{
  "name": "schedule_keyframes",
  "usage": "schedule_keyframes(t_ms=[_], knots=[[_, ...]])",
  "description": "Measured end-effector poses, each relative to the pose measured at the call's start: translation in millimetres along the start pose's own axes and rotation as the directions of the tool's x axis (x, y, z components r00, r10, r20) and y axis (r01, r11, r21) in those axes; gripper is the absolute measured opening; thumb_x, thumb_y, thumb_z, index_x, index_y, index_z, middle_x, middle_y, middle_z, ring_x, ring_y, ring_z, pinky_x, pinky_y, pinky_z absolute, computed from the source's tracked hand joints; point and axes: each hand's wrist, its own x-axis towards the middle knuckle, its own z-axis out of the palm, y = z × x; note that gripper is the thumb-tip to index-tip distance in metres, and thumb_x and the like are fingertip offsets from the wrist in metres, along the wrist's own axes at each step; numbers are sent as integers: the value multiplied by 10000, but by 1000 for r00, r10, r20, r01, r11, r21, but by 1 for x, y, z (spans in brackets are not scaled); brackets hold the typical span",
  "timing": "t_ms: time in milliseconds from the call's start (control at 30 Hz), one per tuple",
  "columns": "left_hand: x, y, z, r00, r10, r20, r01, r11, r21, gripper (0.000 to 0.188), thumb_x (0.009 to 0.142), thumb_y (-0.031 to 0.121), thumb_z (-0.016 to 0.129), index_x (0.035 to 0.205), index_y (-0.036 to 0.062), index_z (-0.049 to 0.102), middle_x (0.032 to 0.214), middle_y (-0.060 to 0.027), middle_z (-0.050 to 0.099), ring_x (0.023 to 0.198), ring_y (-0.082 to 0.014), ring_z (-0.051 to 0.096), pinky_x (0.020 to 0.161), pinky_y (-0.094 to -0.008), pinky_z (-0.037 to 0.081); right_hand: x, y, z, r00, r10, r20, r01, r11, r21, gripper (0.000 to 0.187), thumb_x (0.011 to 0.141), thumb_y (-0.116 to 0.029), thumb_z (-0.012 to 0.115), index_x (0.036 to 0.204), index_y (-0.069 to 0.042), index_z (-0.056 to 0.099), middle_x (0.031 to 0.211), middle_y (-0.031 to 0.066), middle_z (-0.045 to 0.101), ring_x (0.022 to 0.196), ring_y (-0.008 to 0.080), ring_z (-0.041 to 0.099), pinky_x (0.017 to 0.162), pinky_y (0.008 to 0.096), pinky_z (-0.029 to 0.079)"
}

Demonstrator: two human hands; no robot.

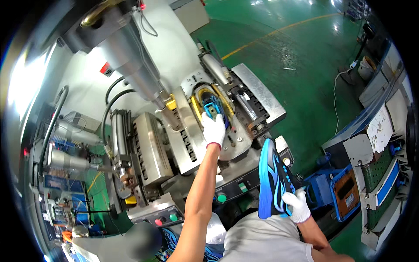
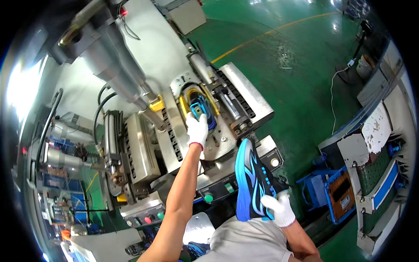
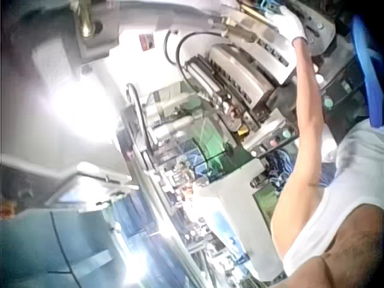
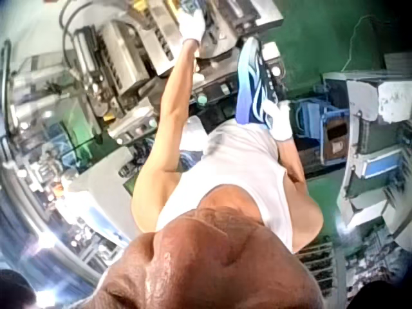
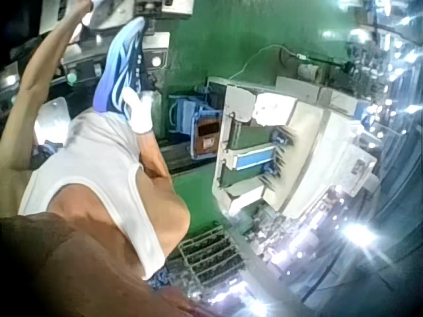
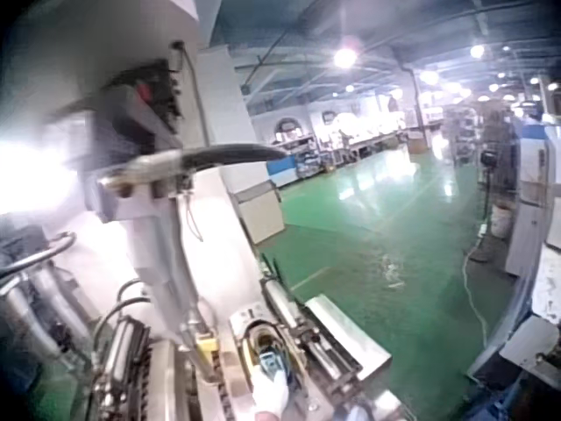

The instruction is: The person picks up shoes from a conveyor belt, places them into a lasting or shaping machine, operates the machine using control buttons, and then moves the shoes back to the conveyor or a collection area.

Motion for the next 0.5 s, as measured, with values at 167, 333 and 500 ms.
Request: schedule_keyframes(t_ms=[167, 333, 500], knots=[[50, -33, 51, 995, 92, -44, -74, 949, 305, 864, 946, 287, 645, 1525, -164, 189, 1445, -377, 446, 1310, -495, 501, 1097, -479, 431, -22, -25, 0, 995, -97, -10, 97, 992, 81, 485, 815, -19, 721, 1270, 96, 600, 1106, 64, 686, 921, 130, 649, 846, 327, 548], [61, -24, -16, 970, -106, 218, 176, 928, -328, 540, 943, 241, 609, 1384, -48, 493, 1259, -238, 638, 1107, -297, 661, 906, -401, 551, 3, -11, -5, 989, -7, -146, 7, 1000, 0, 227, 825, -37, 765, 1028, -5, 668, 943, -7, 641, 778, 70, 581, 721, 281, 502], [-42, -18, -118, 994, -1, 108, 39, 936, -350, 426, 985, 221, 635, 1327, -29, 585, 1148, -119, 688, 995, -203, 656, 856, -342, 533, 38, -35, 61, 971, -235, -45, 231, 970, -82, 170, 852, -43, 770, 1004, 2, 709, 916, 38, 675, 830, 122, 636, 789, 292, 535]])
